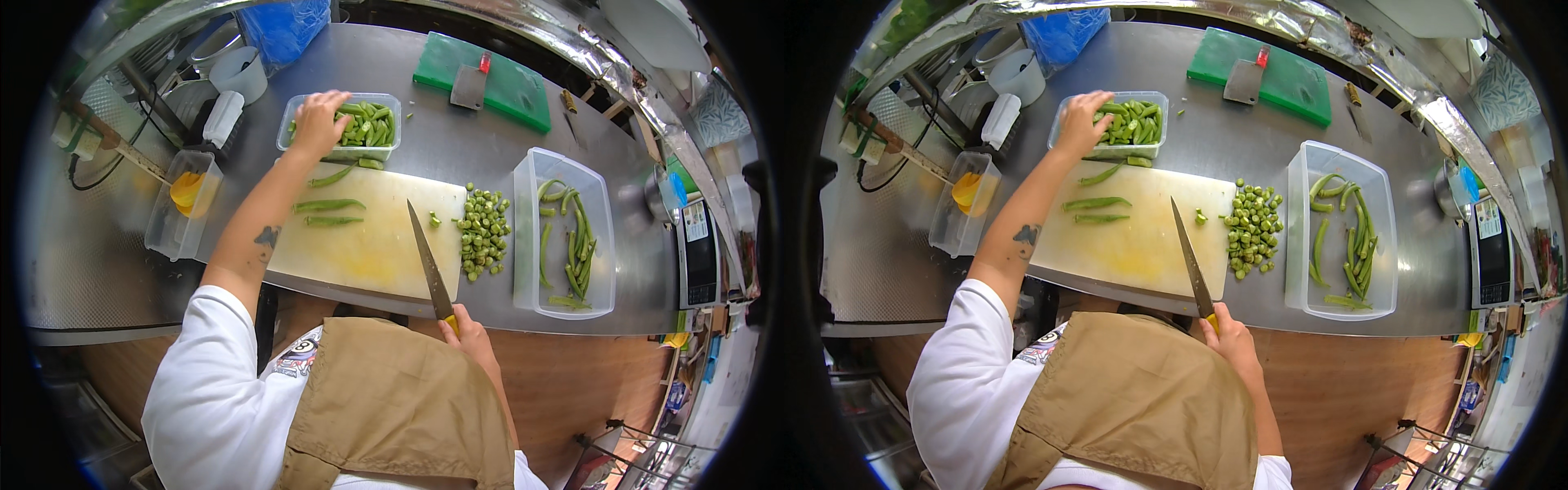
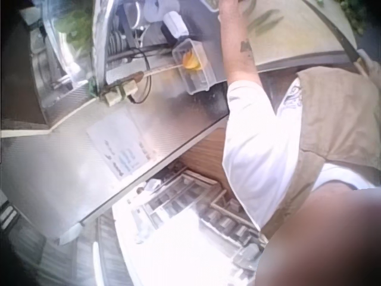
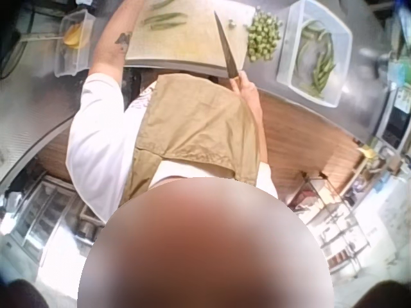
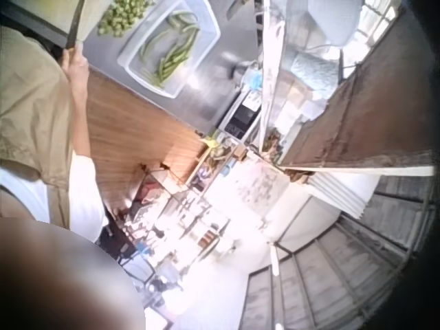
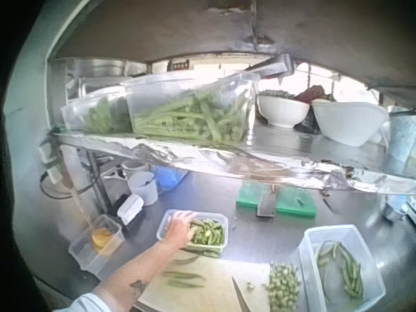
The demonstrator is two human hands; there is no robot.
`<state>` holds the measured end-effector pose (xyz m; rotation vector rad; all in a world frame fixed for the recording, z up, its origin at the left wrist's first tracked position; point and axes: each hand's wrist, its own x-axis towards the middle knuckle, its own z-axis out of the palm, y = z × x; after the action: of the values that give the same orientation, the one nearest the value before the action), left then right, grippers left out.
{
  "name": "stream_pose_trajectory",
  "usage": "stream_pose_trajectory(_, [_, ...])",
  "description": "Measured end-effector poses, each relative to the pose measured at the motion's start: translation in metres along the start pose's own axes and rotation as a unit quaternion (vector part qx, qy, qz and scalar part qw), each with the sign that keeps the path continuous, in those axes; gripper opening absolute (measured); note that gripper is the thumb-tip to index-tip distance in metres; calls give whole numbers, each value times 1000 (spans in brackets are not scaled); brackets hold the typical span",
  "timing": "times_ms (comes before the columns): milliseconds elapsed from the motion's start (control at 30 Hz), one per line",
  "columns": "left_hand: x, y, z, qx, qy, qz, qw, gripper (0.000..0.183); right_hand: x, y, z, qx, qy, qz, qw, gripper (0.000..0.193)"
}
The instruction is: The person repeatedly chops green beans on a cutting board using a knife and places the cut pieces into a plastic container. The person occasionally picks up whole beans from another container to continue chopping.
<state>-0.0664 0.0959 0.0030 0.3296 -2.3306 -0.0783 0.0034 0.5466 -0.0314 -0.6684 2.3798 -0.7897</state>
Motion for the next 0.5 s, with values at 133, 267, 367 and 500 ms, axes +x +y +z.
stream_pose_trajectory(133, [-16,12,16,-152,-182,54,970,29,0,2,2,-11,8,9,1000,31])
stream_pose_trajectory(267, [-58,48,50,50,-375,82,922,17,0,5,7,-10,3,21,1000,30])
stream_pose_trajectory(367, [-62,50,72,119,-381,90,912,17,-3,7,8,-7,3,27,1000,29])
stream_pose_trajectory(500, [-47,48,87,150,-428,103,885,18,-7,7,7,1,5,33,999,28])
